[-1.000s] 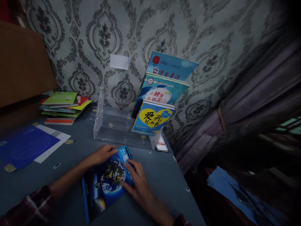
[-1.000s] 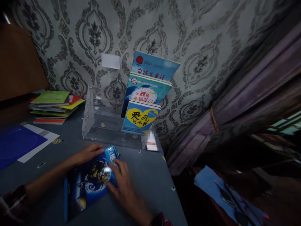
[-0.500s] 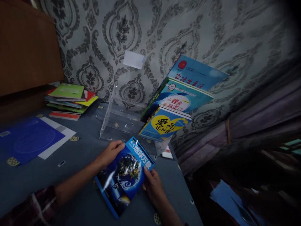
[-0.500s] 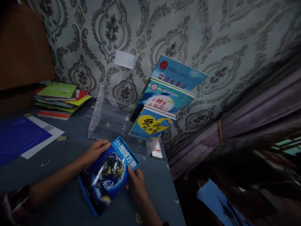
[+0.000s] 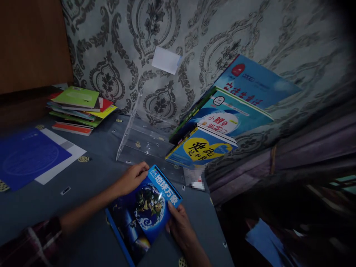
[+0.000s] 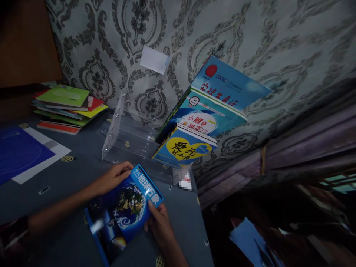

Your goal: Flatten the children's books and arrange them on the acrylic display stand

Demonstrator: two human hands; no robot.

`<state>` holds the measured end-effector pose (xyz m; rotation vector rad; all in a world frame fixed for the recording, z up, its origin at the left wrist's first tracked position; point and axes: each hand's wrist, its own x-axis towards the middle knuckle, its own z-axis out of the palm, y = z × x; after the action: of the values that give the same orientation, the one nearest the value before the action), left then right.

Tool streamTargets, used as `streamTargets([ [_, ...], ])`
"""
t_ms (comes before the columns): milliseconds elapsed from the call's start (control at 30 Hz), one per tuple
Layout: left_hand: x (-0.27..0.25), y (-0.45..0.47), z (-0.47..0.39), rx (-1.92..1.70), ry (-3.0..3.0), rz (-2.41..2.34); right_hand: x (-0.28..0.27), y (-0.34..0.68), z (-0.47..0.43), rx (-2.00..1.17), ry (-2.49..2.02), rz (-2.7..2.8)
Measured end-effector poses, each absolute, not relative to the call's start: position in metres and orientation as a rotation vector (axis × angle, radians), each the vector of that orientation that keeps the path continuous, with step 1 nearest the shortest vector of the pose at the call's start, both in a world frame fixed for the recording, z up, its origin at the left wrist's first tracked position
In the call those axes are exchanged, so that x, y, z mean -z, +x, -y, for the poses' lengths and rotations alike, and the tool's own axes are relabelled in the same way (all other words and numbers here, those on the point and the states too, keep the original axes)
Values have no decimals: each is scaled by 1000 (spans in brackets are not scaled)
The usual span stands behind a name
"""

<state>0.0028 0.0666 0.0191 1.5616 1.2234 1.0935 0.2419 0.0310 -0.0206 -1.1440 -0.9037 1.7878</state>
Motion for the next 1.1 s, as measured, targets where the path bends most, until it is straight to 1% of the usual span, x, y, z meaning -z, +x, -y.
streamTargets([
  [233, 0, 9, -66, -1093, 1344, -1109, 16, 241, -30, -1812, -1083, 909],
  [800, -1, 15, -48, -1232, 760, -1077, 7, 241, -29, -1928, -928, 1016],
  [967, 0, 17, -41, -1277, 705, -1049, 7, 246, -31, -1931, -913, 1161],
  [1100, -8, 7, -33, -1142, 804, -966, 2, 253, -37, -1842, -911, 1305],
])
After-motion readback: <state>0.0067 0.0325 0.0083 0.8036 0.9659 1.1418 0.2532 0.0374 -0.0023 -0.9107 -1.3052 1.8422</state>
